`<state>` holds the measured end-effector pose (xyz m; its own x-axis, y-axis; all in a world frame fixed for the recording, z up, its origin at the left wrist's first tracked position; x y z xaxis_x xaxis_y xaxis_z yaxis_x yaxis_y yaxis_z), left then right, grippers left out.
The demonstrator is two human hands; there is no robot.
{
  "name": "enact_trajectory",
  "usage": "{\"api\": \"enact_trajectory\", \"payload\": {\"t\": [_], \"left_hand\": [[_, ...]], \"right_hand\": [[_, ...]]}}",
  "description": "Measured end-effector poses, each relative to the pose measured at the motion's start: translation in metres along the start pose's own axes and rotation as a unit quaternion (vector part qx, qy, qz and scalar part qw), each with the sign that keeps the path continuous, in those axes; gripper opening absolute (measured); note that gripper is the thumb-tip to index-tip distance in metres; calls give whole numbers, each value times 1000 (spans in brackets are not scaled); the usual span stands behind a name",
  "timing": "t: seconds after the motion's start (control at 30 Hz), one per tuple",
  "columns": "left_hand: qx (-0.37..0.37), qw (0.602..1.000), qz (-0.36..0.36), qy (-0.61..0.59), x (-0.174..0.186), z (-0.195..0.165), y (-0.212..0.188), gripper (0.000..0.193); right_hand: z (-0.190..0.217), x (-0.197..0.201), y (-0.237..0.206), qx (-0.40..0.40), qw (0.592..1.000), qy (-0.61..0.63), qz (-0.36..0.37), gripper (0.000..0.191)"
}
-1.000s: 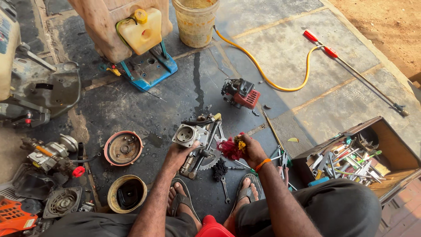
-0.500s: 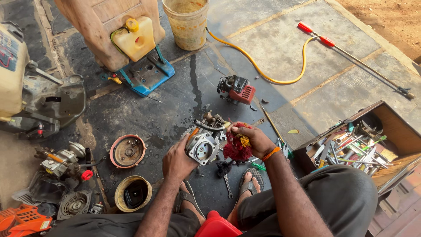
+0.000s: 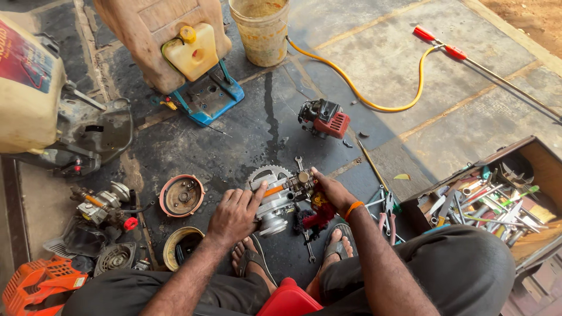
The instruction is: The person sits on a red stool and wipes a small engine block with a red rag, rotating it to clean multiple sides. They use a screwdriver to scrape residue from crevices and continue wiping the exterior surfaces.
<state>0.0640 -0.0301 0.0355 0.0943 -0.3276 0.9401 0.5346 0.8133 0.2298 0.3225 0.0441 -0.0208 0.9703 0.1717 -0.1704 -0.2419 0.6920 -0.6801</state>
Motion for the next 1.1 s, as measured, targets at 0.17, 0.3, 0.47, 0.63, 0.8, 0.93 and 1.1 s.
{"api": "enact_trajectory", "payload": {"t": [0.17,0.3,0.47,0.63,0.8,0.93,1.1], "left_hand": [[-7,996,-15,90,-14,8,-5,72],[3,992,2,123,-27,10,-6,78],[16,990,26,135,-39,18,-12,85],[54,990,102,80,-47,24,-13,93],[156,976,148,46,-53,26,-5,98],[314,929,196,-12,-61,33,-21,86],[674,562,149,-456,-79,11,-62,77]], "right_hand": [[-9,-7,8,106,990,-15,92,60],[-22,-7,12,81,991,-32,100,57],[-31,-11,11,3,993,-96,74,54],[-29,-13,18,-20,996,-43,77,50],[-34,-11,25,-44,998,20,44,45],[-40,-10,26,-57,998,13,39,48],[-42,-5,28,-75,996,-37,39,51]]}}
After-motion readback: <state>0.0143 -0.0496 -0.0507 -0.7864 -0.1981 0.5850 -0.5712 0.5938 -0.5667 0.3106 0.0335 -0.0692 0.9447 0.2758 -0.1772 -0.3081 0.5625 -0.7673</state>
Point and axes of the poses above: each hand's wrist, its own y-axis towards the middle knuckle, its own x-axis out of the back of the hand, z = x × y, the point moved 4 cm from there along y, towards the middle knuckle, and after that the axes turned 6 degrees about y, right-handed, at the moved point
